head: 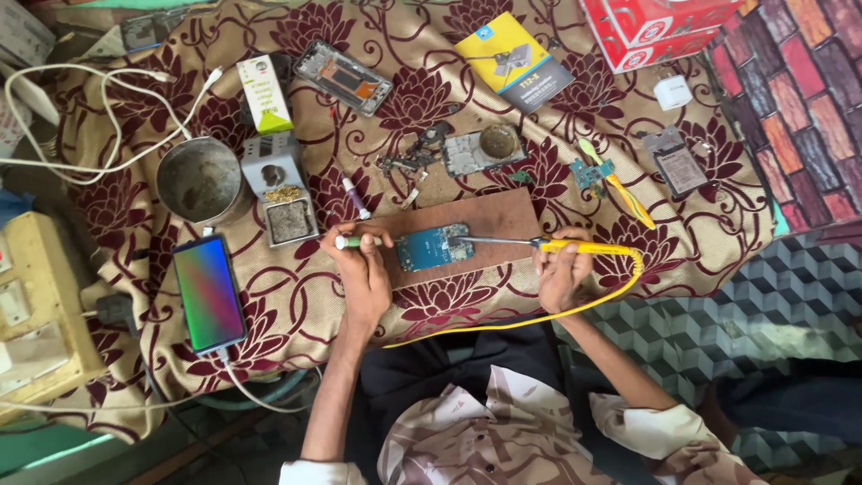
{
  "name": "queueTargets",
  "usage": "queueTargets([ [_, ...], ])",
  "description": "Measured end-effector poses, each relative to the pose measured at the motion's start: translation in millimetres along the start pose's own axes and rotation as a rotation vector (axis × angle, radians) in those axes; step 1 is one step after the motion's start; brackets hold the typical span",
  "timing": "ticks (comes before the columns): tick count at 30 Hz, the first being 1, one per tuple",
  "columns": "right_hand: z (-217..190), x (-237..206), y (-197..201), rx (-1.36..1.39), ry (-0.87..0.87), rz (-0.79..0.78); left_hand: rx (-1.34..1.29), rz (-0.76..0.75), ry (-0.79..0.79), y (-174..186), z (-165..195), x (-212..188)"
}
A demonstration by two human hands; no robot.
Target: The person uses a soldering iron in their right hand and a soldering wire in their left hand to apply solder to a blue circuit board. They repeatedly touch the iron to the board and feed solder wire to the joint.
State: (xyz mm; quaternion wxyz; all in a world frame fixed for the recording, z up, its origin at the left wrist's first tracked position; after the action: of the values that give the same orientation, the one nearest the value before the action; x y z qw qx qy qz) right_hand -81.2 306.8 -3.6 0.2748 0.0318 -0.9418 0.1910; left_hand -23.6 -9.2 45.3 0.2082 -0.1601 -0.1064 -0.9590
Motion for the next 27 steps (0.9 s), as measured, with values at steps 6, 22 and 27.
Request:
queueTargets([
  [6,8,-6,12,0.019,-0.027,0.117,0.002,-0.003,-0.047,0,6,-3],
  [22,9,-10,16,-0.106,-0.029,0.061,0.057,-0.007,-0.076,0,11,-3],
  [27,-9,-7,11,-0.325,0.070,-0.021,0.085,-0.036,-0.047,-3,4,-2],
])
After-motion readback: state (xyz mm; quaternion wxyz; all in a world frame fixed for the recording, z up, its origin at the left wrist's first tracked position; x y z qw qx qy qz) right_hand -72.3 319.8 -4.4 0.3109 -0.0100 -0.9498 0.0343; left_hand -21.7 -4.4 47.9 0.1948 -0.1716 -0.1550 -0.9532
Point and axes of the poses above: each hand's wrist, its own x-axis towards the middle knuckle, its own y-axis out of the back of the hand, z = x × y, the point moved 6 cm from there along x, towards the middle knuckle, and after that the axes turned 5 degrees about y, right-handed, at the moved point
